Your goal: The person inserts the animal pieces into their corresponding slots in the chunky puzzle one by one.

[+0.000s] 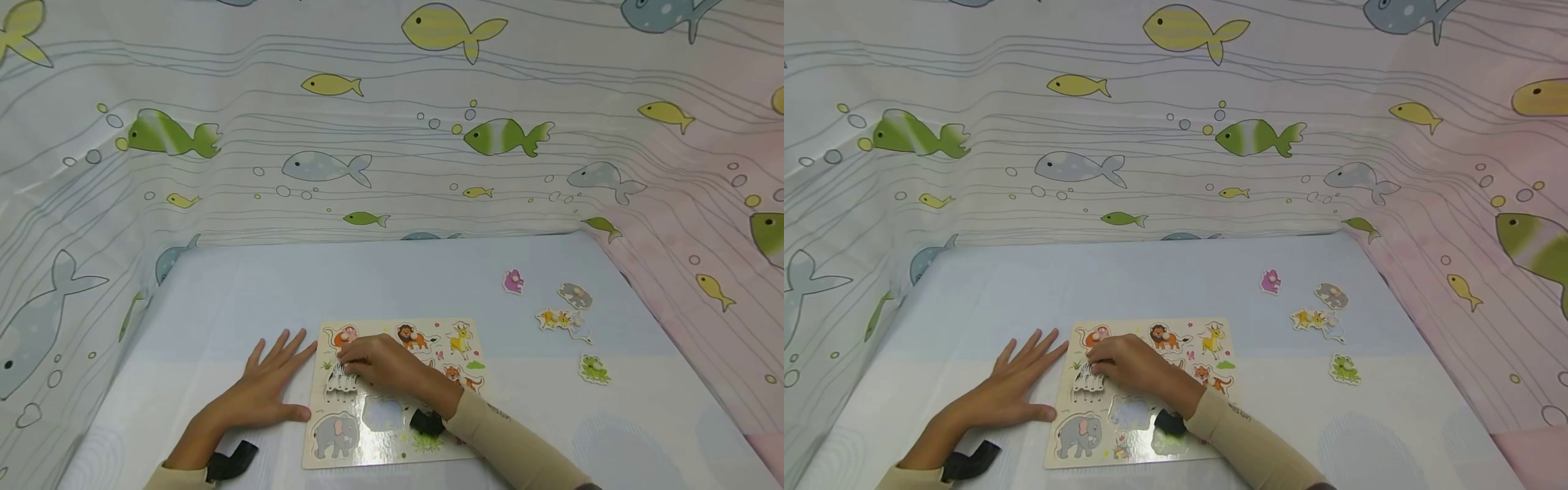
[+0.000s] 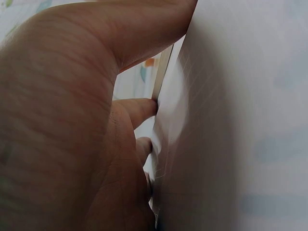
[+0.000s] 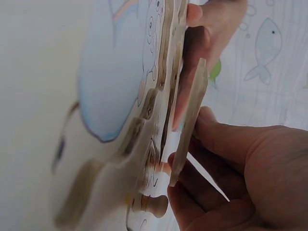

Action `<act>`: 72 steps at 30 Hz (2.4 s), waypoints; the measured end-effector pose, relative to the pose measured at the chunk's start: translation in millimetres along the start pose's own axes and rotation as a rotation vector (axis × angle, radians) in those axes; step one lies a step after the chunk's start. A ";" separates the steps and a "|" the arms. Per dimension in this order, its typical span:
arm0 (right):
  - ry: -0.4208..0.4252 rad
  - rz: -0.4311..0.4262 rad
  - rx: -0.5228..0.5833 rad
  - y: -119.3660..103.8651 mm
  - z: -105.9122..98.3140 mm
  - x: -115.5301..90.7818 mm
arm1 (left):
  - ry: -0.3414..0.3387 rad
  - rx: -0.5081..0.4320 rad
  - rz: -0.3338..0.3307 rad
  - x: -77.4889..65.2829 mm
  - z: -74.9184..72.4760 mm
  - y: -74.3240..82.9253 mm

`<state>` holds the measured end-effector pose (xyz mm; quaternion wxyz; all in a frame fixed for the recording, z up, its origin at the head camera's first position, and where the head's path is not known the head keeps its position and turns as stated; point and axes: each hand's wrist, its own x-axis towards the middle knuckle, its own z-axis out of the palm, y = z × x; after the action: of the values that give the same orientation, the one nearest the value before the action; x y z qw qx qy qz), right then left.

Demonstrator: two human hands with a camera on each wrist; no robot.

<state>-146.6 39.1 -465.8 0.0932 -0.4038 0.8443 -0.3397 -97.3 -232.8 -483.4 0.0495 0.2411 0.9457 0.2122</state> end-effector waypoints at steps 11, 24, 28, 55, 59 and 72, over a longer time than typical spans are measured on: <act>-0.012 0.004 -0.045 2.7 2.3 -1.2 | -0.001 0.000 0.004 -0.8 -3.3 3.9; -0.050 -0.040 -0.121 -0.3 3.1 1.5 | -0.012 -0.020 -0.023 0.0 0.5 0.0; -0.059 -0.045 -0.146 -1.1 4.0 2.0 | -0.008 -0.018 -0.017 0.0 0.5 -0.1; -0.064 -0.116 -0.226 -1.8 4.4 -0.2 | -0.010 -0.017 -0.020 2.5 0.9 0.5; -0.060 -0.119 -0.215 -0.7 4.7 -0.5 | -0.013 -0.014 -0.023 3.0 2.3 -0.2; -0.005 -0.054 -0.004 -5.9 -3.3 -2.2 | 0.005 -0.008 -0.012 0.4 3.1 -1.0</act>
<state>-142.9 39.7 -459.7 0.0854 -0.4273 0.8336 -0.3395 -97.5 -232.2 -486.6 0.0491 0.2346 0.9464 0.2164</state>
